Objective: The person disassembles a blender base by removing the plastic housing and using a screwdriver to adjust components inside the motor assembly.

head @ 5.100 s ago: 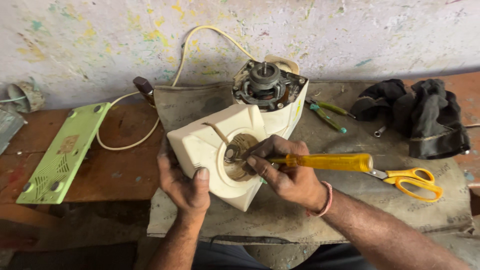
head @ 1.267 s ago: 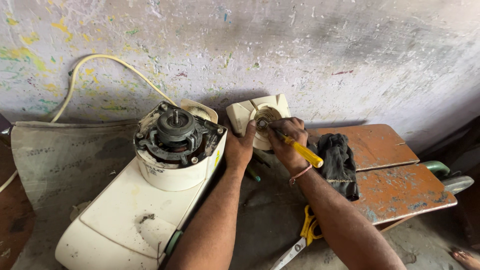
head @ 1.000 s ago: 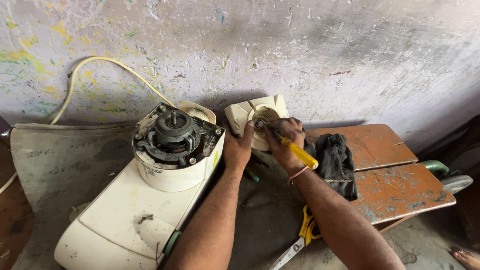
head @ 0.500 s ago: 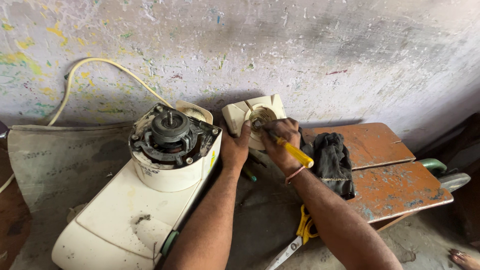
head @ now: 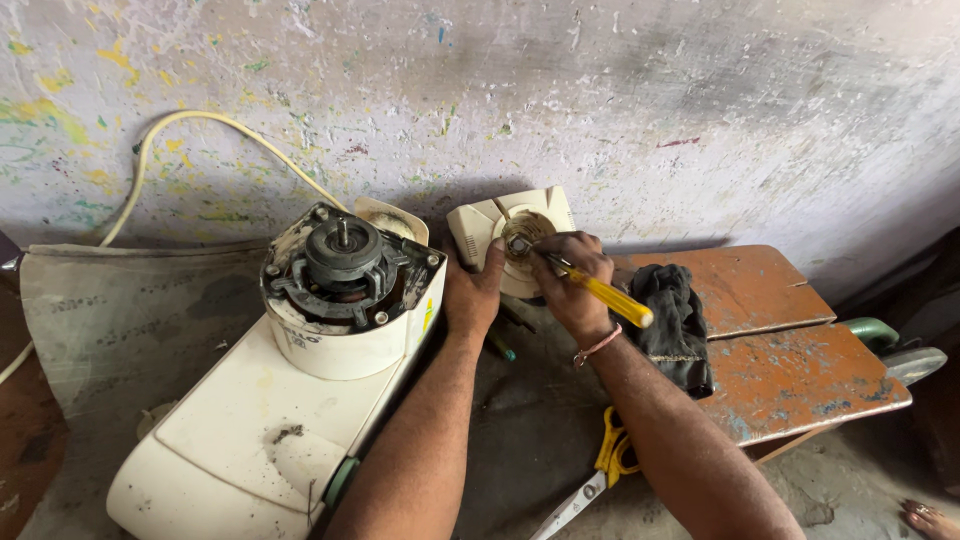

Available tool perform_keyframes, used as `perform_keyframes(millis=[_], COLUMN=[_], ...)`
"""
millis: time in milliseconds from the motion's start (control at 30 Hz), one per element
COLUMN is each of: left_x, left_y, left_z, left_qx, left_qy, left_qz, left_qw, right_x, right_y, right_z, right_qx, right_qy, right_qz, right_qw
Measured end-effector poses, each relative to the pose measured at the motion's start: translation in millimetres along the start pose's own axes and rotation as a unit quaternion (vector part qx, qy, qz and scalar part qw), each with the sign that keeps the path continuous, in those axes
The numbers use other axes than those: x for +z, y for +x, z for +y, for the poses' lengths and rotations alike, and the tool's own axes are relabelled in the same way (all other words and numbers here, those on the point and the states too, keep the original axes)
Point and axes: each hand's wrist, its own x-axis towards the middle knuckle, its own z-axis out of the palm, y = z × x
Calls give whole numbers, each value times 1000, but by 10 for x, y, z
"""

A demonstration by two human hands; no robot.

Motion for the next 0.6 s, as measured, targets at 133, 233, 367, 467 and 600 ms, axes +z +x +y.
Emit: perform_keyframes(millis=[133,233,367,467,600], left_x=[3,12,40,22,19], left_y=[6,22,17,11,9], left_z=[8,-29,-71,-51,-16], left_qx=[-37,-4,-33,5,-29], left_qy=[-31,-12,-37,0,-30], left_qz=[-15,3,-1,7,-7], left_qw=[999,1000,999,1000,999], right_x=[-20,-39,-23,-40,-1], right_y=[20,40,42,23,-4], right_z=[-34,-54,-12,11,18], right_qx=[-7,-10,-7,23,16], right_qy=[-2,-13,-7,-13,-13], right_qz=[-18,-34,-23,-36,-11], right_qw=[1000,999,1000,999,1000])
